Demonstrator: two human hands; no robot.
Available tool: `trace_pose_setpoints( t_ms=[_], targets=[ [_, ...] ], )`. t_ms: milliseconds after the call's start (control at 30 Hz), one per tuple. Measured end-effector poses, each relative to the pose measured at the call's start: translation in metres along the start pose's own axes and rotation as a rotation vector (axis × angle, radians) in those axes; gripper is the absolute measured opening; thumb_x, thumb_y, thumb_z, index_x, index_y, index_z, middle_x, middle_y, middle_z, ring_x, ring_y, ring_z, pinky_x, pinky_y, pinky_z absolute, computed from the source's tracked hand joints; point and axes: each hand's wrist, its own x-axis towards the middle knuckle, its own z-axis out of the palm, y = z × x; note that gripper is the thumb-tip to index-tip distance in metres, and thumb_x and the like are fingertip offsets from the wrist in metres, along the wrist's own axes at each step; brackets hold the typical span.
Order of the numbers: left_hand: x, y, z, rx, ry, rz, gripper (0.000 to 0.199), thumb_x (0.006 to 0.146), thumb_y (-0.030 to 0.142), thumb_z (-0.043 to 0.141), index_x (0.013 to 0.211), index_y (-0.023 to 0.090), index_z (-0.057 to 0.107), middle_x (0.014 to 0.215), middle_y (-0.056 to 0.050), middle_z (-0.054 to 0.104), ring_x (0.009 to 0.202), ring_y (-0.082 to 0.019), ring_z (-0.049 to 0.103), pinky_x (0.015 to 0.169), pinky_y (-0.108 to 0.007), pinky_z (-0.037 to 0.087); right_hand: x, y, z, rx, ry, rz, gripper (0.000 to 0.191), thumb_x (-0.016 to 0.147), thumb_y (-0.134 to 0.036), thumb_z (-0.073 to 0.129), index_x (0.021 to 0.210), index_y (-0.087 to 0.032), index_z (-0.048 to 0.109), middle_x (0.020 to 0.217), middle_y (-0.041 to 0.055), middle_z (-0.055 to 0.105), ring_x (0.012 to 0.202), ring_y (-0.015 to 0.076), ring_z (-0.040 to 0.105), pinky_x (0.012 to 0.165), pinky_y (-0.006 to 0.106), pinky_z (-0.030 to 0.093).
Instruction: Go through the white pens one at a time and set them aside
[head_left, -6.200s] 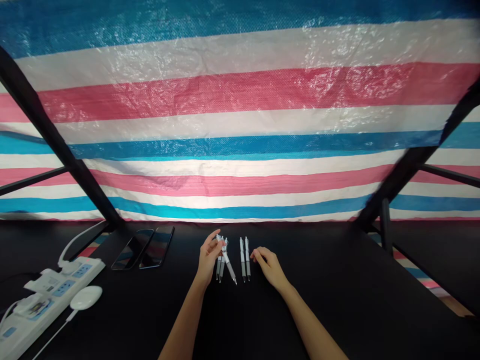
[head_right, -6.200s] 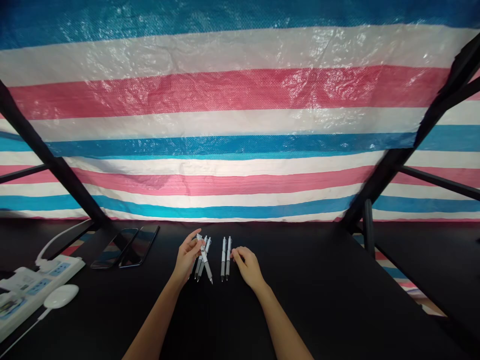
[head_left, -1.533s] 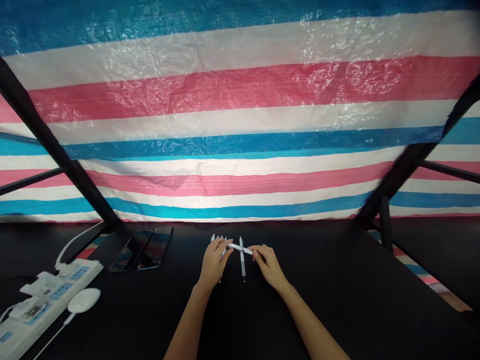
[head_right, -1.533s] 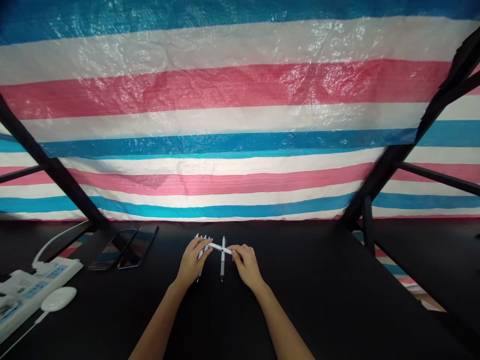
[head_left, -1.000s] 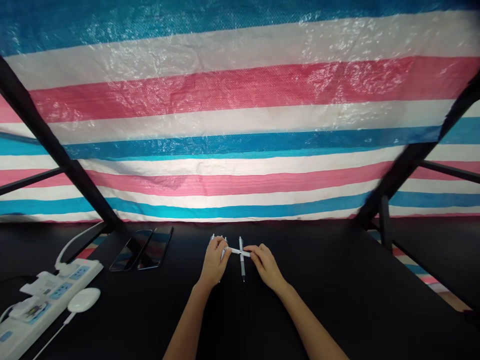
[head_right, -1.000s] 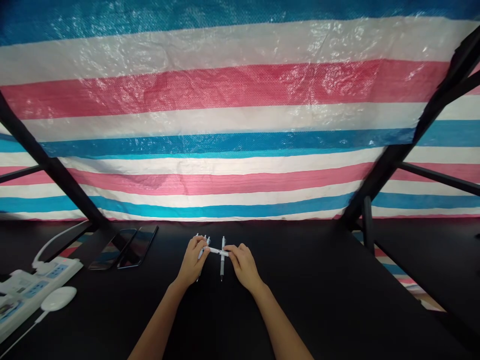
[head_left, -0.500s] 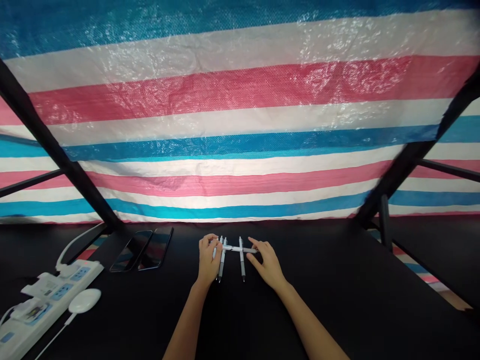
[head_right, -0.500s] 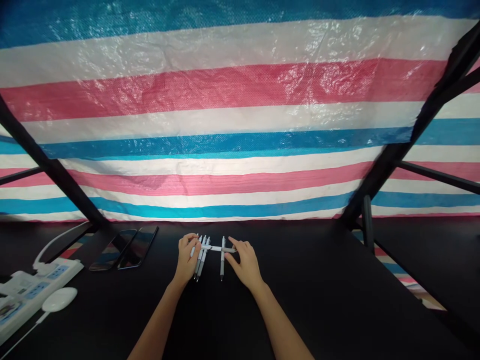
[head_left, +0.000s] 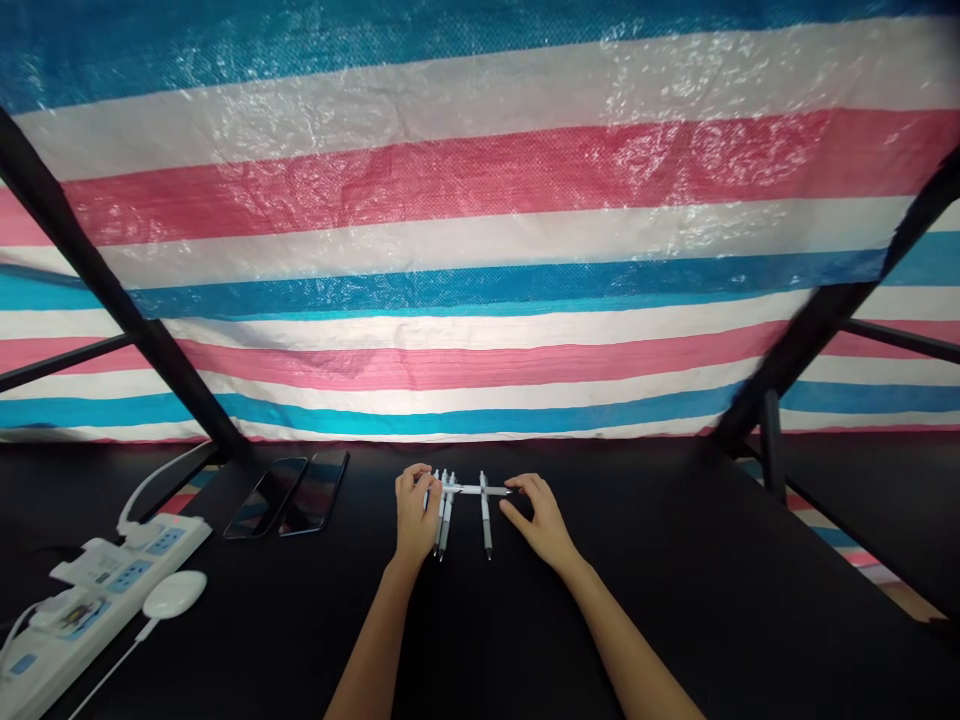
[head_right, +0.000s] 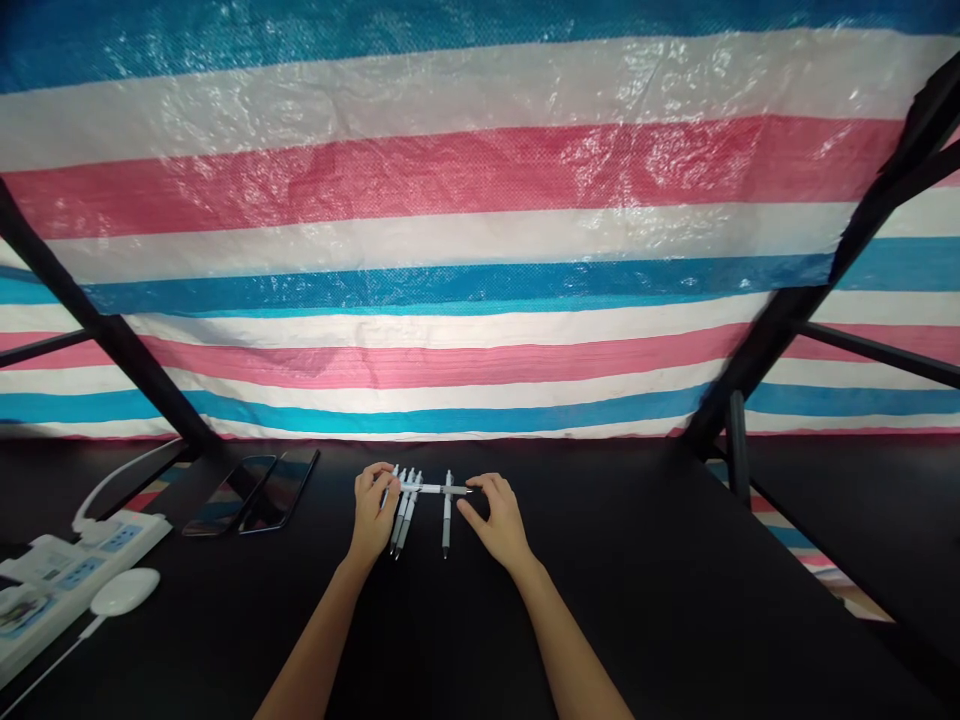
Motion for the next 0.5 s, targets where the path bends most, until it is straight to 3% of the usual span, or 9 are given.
trace_pose_setpoints(
  t_ms=[167,300,400,500],
  targets=[
    [-0.0008,0.0001,-0.0001,-0.002,-0.027,0.013,0.024,0.089,0.028,0.039,0.075,0.019,0.057,0.101,-0.009,0.054,0.095,-0.023,0.049,0.083,-0.039,0.043,0.0014,0.0031,0.0027,-0.034,-0.111,0.016,0.041,0.097,-0.032,0.029,0.069,-0.021,0.056,0.079,0.0042,0.058,0.076,0.0188,0.053,0.073,0.034,0.043],
    [-0.0002,-0.0010,-0.0007,0.002,-0.014,0.005,0.024,0.089,0.028,0.039,0.075,0.019,0.056,0.099,-0.009,0.054,0.094,-0.022,0.049,0.082,-0.038,0.043,0.0002,0.0058,0.0045,0.056,-0.079,-0.019,0.021,0.092,-0.036,0.043,0.087,-0.021,0.058,0.089,0.0053,0.058,0.083,0.0196,0.054,0.077,0.034,0.044],
    [-0.0001,-0.0007,-0.0005,0.004,-0.006,0.010,0.024,0.090,0.028,0.039,0.074,0.019,0.056,0.098,-0.009,0.054,0.093,-0.022,0.049,0.082,-0.037,0.043,-0.0011,0.0045,0.0038,0.076,-0.055,-0.018,0.027,0.086,-0.038,0.053,0.107,-0.021,0.055,0.096,0.0061,0.058,0.086,0.0202,0.054,0.079,0.034,0.045],
    [-0.0009,0.0007,0.0000,0.005,-0.018,0.026,0.024,0.090,0.027,0.039,0.075,0.019,0.057,0.099,-0.009,0.054,0.092,-0.022,0.049,0.081,-0.037,0.043,-0.0002,0.0019,0.0029,0.030,-0.073,0.012,0.022,0.091,-0.036,0.044,0.101,-0.022,0.059,0.093,0.0051,0.060,0.086,0.0200,0.054,0.080,0.035,0.043]
  ],
)
